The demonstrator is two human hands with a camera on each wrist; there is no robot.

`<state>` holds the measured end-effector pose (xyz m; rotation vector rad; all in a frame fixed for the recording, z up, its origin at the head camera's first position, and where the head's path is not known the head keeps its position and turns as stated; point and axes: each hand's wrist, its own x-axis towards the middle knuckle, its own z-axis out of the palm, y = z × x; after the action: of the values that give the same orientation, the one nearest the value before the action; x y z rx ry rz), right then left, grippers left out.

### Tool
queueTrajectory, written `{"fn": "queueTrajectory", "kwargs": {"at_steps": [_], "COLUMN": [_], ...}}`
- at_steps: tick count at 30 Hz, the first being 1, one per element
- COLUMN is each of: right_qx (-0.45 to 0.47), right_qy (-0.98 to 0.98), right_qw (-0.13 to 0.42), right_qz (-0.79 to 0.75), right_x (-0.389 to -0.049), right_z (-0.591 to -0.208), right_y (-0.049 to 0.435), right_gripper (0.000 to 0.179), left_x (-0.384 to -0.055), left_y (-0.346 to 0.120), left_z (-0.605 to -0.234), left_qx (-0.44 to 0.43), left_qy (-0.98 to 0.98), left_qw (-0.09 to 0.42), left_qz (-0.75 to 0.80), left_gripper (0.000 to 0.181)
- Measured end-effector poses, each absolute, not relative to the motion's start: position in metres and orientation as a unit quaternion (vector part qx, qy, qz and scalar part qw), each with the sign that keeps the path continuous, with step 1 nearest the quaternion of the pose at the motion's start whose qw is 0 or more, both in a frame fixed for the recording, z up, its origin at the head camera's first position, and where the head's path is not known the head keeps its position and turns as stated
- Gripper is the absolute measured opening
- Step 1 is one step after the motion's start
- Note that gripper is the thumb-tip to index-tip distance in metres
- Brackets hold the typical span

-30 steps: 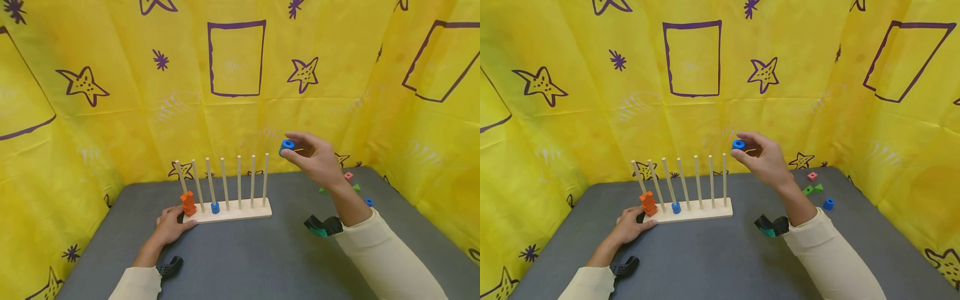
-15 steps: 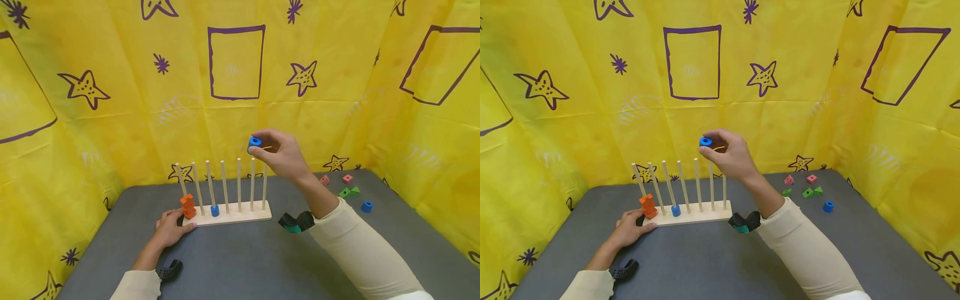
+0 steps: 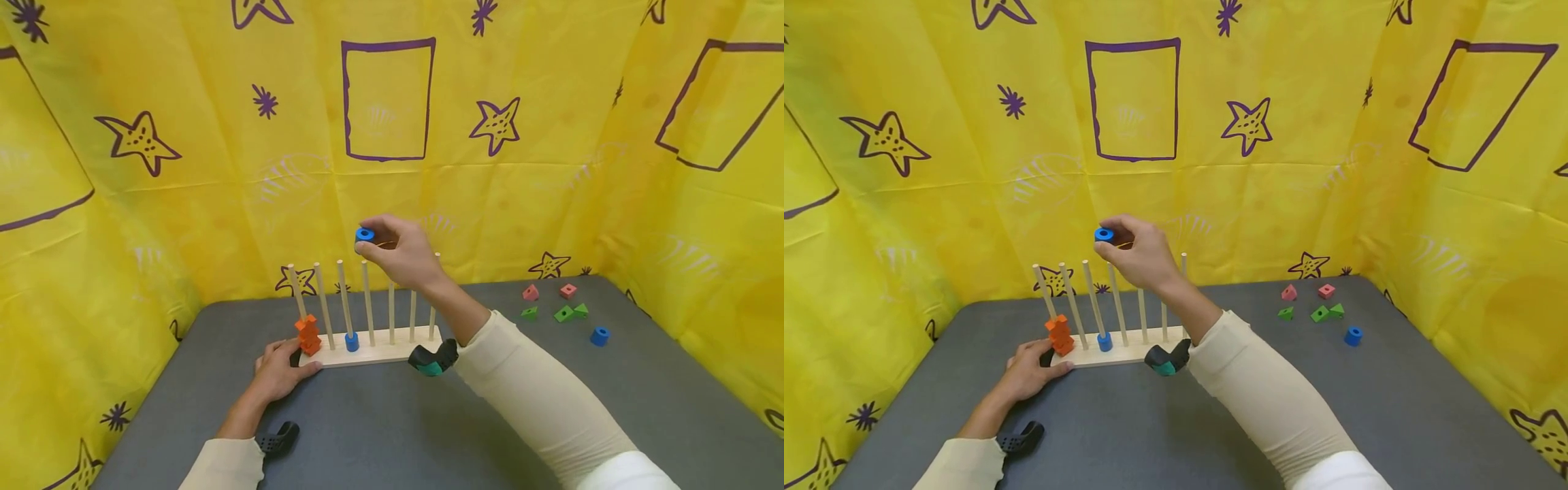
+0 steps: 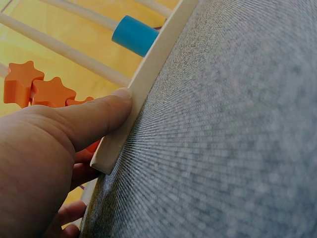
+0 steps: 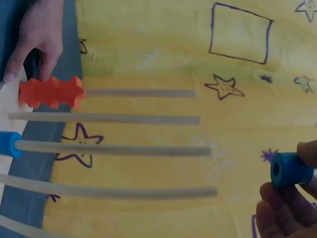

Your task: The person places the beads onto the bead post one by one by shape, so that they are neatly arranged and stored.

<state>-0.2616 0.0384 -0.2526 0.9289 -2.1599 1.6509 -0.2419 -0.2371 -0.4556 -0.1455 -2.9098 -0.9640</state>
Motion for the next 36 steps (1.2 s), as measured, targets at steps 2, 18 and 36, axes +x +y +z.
{"fn": "queueTrajectory", "kwargs": {"at_steps": [2,18,36], "right_qx": [0.318,0.28,0.212], "right_qy": [-0.749,-0.796,-0.761], "right_qw": [0.129,0.091,0.088], "right_qz": [0.566,0.529,0.607], "right_x": [-0.265,-0.282,-0.282], "right_z": [-0.255,-0.279,-0.31], "right_y": [0.031,-0.003,-0.011], "right_gripper": [0.033,0.032,0.032], "left_x": [-0.242,-0.243,-0.241], "left_y": [-0.237,-0.237,-0.238], "left_z": [-0.455,-0.454,-0.454], "left_qx": [-0.049,-0.053,-0.055], "left_qy": [-0.948,-0.945,-0.946], "left_qw": [0.038,0.04,0.04], "left_qz": [-0.313,-0.32,-0.316], "left_gripper": [0.071,0.069,0.07]}}
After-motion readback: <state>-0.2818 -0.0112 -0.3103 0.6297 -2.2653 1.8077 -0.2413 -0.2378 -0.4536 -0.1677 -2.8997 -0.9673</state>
